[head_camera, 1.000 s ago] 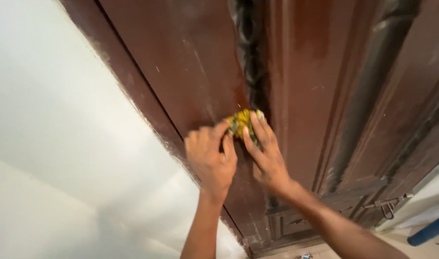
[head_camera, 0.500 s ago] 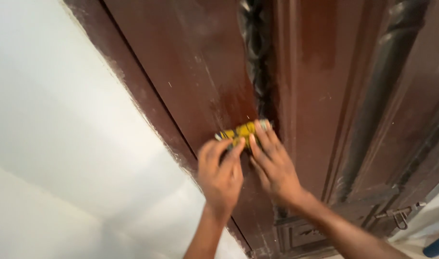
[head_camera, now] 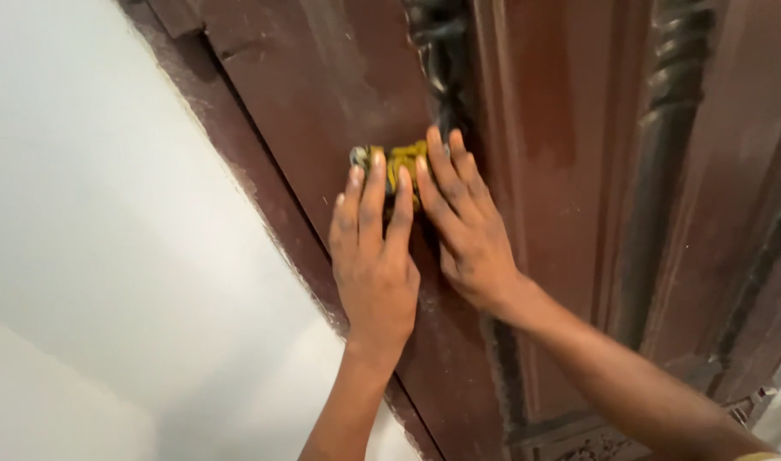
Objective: Wiping a wooden door and its handle with a cleaning cloth.
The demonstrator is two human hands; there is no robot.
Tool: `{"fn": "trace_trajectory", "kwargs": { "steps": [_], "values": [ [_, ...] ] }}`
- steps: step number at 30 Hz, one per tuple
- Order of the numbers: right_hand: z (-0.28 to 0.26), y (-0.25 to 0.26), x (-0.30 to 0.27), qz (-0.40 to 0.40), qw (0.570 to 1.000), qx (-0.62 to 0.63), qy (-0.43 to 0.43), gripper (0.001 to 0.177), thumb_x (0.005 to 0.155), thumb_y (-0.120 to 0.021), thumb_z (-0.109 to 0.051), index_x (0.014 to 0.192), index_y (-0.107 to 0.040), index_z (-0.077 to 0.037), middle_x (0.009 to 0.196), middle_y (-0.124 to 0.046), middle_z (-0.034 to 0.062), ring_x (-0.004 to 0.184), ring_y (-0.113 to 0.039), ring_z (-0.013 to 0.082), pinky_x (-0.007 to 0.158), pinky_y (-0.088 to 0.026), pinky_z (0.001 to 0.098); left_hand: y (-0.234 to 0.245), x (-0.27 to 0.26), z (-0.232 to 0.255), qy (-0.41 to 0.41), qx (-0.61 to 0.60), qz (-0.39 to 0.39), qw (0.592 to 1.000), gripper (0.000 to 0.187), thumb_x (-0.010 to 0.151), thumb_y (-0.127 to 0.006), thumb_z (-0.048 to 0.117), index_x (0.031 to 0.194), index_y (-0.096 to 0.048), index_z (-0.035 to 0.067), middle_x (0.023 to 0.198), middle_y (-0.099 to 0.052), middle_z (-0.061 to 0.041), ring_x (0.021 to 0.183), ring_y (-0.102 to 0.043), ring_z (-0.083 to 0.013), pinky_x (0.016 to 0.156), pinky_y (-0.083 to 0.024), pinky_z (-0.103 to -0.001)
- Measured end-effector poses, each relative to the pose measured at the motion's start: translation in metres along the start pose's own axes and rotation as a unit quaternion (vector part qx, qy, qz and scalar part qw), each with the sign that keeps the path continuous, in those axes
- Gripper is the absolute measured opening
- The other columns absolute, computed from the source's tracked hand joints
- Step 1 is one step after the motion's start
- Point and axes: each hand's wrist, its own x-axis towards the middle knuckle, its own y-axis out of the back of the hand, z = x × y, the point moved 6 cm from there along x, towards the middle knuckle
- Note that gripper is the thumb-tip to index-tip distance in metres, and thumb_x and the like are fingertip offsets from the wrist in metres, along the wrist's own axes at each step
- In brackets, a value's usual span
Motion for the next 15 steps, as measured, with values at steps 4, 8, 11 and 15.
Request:
{"fn": "trace_trajectory", "kwargs": {
  "steps": [4, 8, 11, 15],
  "values": [
    [-0.004, 0.003, -0.003, 0.025, 1.000, 0.003, 0.017, 0.060, 0.098, -0.049, 0.012, 0.157, -0.044, 0.000, 0.171, -0.026, 0.0148, 0.162, -0.021, 0.0374, 0.135, -0.026, 0.0519, 0.000, -0.006, 0.004, -0.005, -0.005, 0.027, 1.000, 0.046, 0.103, -0.055, -0.001, 0.148, -0.059, 0.007, 0.161, -0.043, -0.011, 0.154, -0.037, -0.0321, 0.125, -0.037, -0.053],
    [0.003, -0.007, -0.063, 0.037, 0.999, 0.023, 0.008, 0.058, 0.090, -0.053, 0.013, 0.147, -0.051, 0.003, 0.163, -0.041, 0.0177, 0.157, -0.034, 0.0379, 0.128, -0.033, 0.0528, -0.017, -0.063, 0.013, 0.008, -0.045, -0.044, 0.998, 0.050, 0.095, -0.054, -0.004, 0.144, -0.057, 0.004, 0.161, -0.040, -0.013, 0.154, -0.034, -0.0352, 0.125, -0.034, -0.054],
    [0.010, -0.020, -0.111, 0.001, 0.999, 0.000, -0.035, 0.054, 0.088, -0.057, 0.013, 0.141, -0.058, 0.004, 0.158, -0.048, 0.0187, 0.154, -0.037, 0.0376, 0.124, -0.036, 0.0524, -0.028, -0.099, 0.018, 0.006, -0.066, -0.113, 0.991, 0.054, 0.091, -0.057, -0.002, 0.145, -0.055, 0.003, 0.159, -0.040, -0.014, 0.152, -0.031, -0.0366, 0.121, -0.031, -0.058],
    [0.004, -0.015, -0.090, 0.075, 0.997, -0.029, -0.003, 0.047, 0.087, -0.059, 0.011, 0.133, -0.063, 0.004, 0.151, -0.054, 0.0169, 0.146, -0.045, 0.0401, 0.123, -0.038, 0.0518, -0.020, -0.081, 0.018, -0.018, -0.033, -0.132, 0.991, 0.062, 0.087, -0.055, -0.008, 0.148, -0.053, 0.004, 0.161, -0.038, -0.012, 0.155, -0.028, -0.0352, 0.123, -0.029, -0.057]
  ]
}}
